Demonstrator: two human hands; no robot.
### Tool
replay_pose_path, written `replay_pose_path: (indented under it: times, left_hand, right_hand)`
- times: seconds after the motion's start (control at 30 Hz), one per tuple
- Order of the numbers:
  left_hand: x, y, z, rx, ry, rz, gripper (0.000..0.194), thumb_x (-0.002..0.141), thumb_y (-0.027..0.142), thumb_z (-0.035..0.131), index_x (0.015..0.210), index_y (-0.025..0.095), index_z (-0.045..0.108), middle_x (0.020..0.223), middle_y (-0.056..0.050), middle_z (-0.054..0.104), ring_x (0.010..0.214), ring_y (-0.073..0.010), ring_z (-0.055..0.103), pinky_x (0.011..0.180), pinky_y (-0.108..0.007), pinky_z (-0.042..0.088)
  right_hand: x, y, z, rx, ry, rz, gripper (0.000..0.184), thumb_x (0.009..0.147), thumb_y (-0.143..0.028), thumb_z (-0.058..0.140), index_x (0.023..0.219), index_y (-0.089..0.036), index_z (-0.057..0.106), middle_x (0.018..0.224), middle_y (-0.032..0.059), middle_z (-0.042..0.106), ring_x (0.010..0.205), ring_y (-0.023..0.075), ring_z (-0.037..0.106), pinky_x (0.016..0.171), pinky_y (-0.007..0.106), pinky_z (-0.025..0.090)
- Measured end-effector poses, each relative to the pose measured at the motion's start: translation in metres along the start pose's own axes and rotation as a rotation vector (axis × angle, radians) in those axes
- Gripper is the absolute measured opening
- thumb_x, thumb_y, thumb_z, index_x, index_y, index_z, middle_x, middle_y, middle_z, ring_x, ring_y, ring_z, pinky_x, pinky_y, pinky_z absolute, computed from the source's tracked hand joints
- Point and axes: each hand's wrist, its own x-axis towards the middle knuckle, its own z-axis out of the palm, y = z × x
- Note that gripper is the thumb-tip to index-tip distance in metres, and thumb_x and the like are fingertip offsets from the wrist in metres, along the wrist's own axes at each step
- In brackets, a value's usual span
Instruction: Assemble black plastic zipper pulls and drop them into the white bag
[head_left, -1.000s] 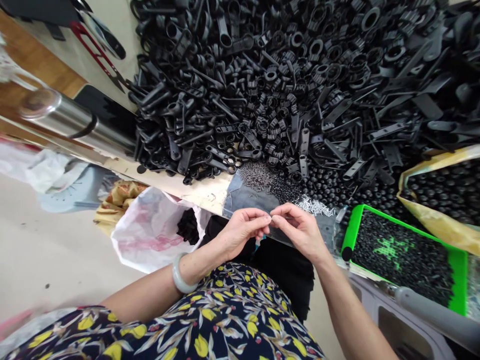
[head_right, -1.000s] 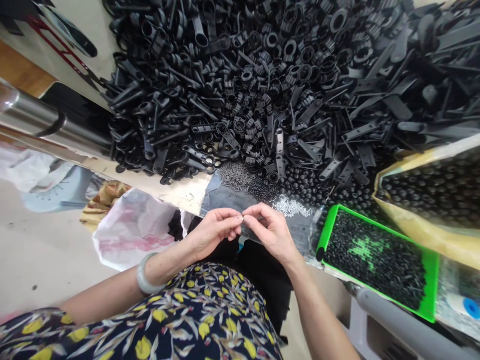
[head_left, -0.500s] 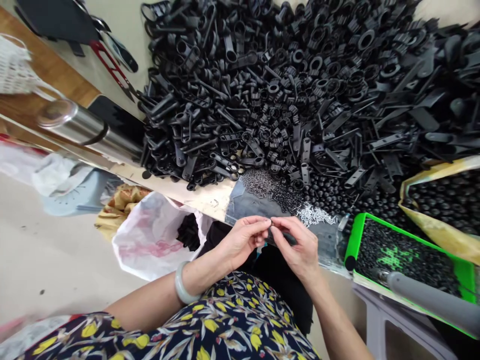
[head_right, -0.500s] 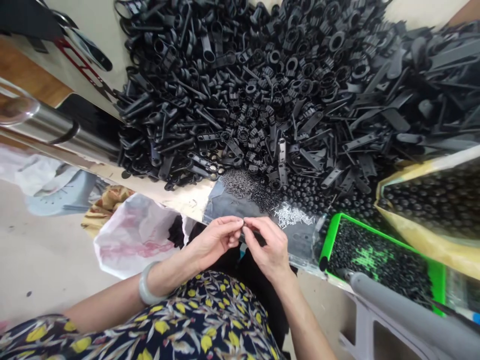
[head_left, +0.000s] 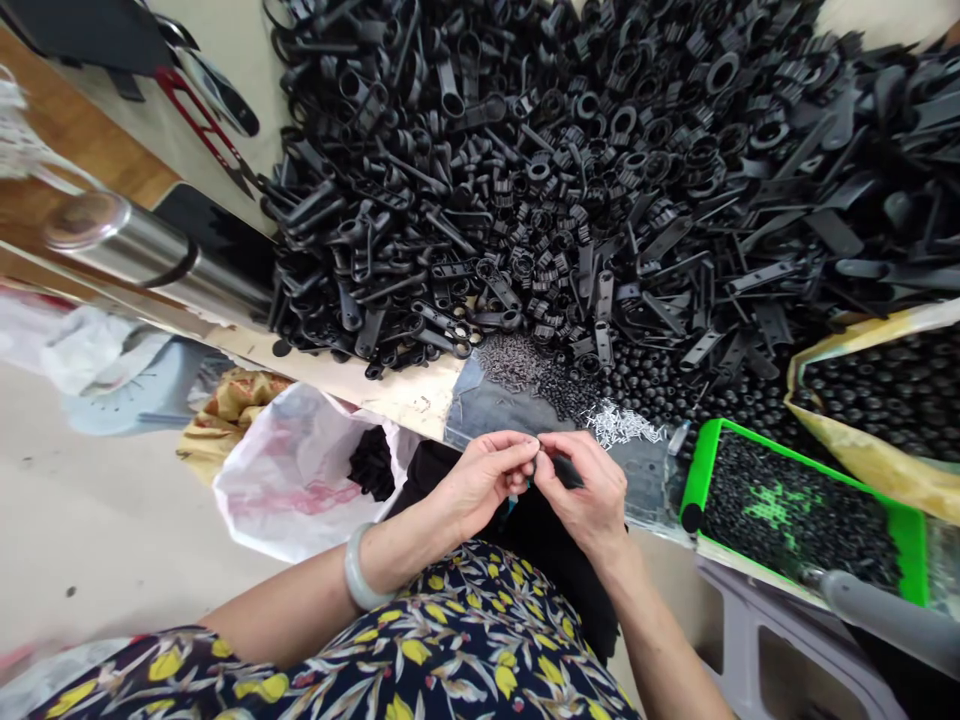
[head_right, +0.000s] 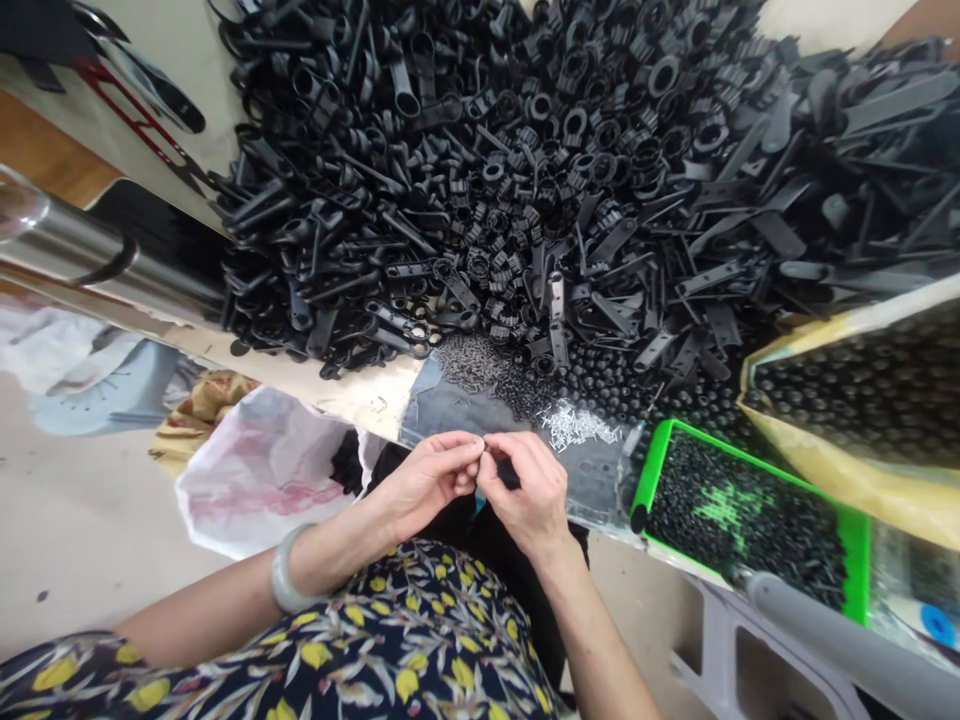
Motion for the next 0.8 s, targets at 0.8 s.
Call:
replay_pose_path:
  times: [0.8]
  left_hand:
    - [-0.004, 0.129, -0.045, 1.812, 0.238, 1.099, 0.020, 0.101, 0.029, 0.058, 0.106, 0.024, 0.078, 0.107, -0.010, 0.075, 0.101, -0.0271, 0.058, 0.091, -0.043, 0.038]
  right_hand:
    - [0.004, 0.025, -0.015, -0.113, -0.096, -0.210, 0.023, 0.092, -0.012, 0.066, 0.111, -0.025, 0.065, 0.094, 0.0044, 0.072, 0.081, 0.0200, 0.068, 0.075, 0.035, 0.056]
